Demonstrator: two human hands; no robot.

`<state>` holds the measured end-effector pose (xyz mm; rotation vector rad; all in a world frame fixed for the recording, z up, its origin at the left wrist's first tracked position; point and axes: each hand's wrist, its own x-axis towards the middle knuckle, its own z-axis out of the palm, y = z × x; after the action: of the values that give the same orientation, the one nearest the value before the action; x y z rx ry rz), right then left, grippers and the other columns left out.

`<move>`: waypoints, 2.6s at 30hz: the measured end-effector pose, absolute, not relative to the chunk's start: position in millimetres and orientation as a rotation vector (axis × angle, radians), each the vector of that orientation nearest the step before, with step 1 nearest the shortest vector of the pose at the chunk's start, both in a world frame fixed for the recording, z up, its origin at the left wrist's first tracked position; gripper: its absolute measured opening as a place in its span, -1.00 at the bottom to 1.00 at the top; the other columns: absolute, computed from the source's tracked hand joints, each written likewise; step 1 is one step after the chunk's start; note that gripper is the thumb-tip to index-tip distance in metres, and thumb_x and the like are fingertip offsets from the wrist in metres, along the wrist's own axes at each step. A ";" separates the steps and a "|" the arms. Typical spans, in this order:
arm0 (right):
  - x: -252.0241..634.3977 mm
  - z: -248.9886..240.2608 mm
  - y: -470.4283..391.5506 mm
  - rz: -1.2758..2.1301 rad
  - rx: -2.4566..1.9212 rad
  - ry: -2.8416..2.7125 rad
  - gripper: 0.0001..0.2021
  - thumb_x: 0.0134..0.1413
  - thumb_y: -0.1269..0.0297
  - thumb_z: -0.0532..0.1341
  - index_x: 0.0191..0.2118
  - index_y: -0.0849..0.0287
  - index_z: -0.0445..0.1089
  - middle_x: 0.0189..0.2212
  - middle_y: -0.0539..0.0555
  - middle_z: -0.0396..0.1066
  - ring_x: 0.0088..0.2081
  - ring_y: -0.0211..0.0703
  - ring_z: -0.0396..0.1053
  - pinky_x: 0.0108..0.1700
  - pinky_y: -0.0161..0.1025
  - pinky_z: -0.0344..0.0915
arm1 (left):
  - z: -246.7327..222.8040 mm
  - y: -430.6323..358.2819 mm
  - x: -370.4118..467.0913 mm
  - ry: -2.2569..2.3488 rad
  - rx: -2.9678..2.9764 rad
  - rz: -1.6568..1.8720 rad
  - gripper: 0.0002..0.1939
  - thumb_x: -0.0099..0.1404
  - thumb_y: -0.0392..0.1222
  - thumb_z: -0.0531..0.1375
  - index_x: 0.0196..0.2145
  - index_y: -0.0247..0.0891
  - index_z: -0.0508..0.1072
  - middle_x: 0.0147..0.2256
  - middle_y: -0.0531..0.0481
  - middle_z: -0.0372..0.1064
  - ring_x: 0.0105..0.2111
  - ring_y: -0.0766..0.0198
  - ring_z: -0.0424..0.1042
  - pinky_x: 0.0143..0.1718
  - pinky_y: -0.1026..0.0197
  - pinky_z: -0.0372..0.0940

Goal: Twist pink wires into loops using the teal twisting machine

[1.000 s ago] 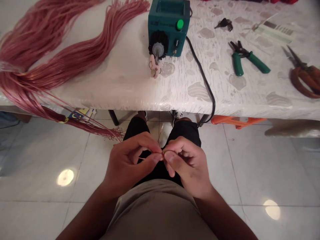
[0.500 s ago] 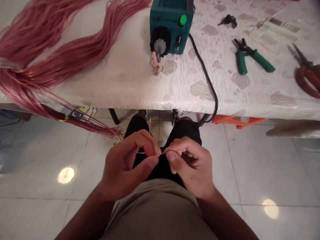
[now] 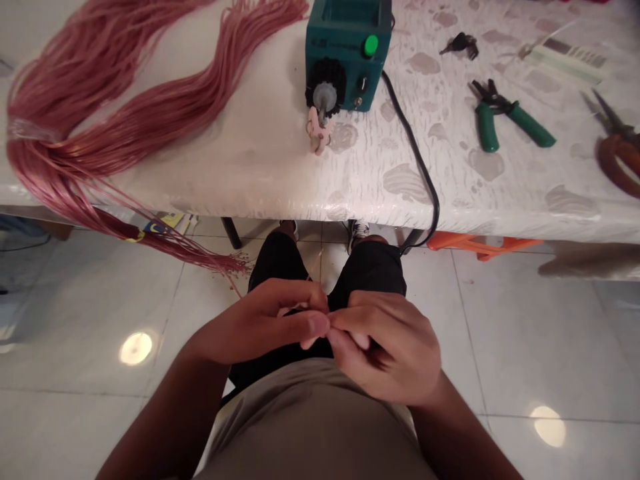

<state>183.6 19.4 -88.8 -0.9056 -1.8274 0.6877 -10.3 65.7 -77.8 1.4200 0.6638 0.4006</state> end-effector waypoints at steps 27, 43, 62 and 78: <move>202.8 -88.6 38.2 0.822 -0.872 -1.919 -0.84 0.08 0.62 0.21 -0.34 0.21 0.36 -0.56 -0.15 0.08 -0.53 -0.44 0.08 -0.49 -0.40 0.07 | -75.5 62.9 -14.8 0.807 2.080 0.519 -0.84 0.45 -0.35 0.10 -0.28 -0.21 0.43 -0.39 0.16 0.38 -0.41 0.43 0.34 -0.33 0.38 0.17; 197.6 -94.1 49.2 1.167 -0.867 -1.920 -0.77 0.33 0.35 0.13 -0.42 0.15 0.20 -0.53 -0.11 0.17 -0.51 -0.40 0.16 -0.44 -0.36 0.06 | -76.0 61.8 -10.4 0.798 2.136 0.552 -0.77 0.44 -0.34 0.06 -0.40 -0.25 0.36 -0.45 0.10 0.35 -0.41 0.37 0.34 -0.36 0.31 0.21; 242.1 -22.4 193.7 -0.131 -0.841 -2.534 -0.70 0.34 0.39 0.13 0.14 0.20 0.34 -0.29 0.06 0.42 -0.34 -0.19 0.40 -0.36 -0.28 0.25 | -55.3 108.9 -2.1 1.299 2.133 0.856 -0.75 0.42 -0.27 0.05 -0.43 -0.22 0.38 -0.54 0.14 0.35 -0.56 0.40 0.29 -0.49 0.34 0.18; 220.2 -48.9 264.9 -0.625 -0.427 -2.588 -0.78 0.37 0.50 0.06 -0.11 0.32 0.47 -0.33 0.06 0.50 -0.32 -0.17 0.41 -0.34 -0.22 0.21 | -67.9 129.1 9.2 1.408 2.037 1.008 -0.78 0.42 -0.30 0.08 -0.41 -0.23 0.38 -0.57 0.18 0.24 -0.60 0.44 0.18 -0.52 0.34 0.11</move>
<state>220.2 264.9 -48.9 -0.4270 -2.5883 -0.6254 9.2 129.1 -67.9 2.0374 1.4078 1.0077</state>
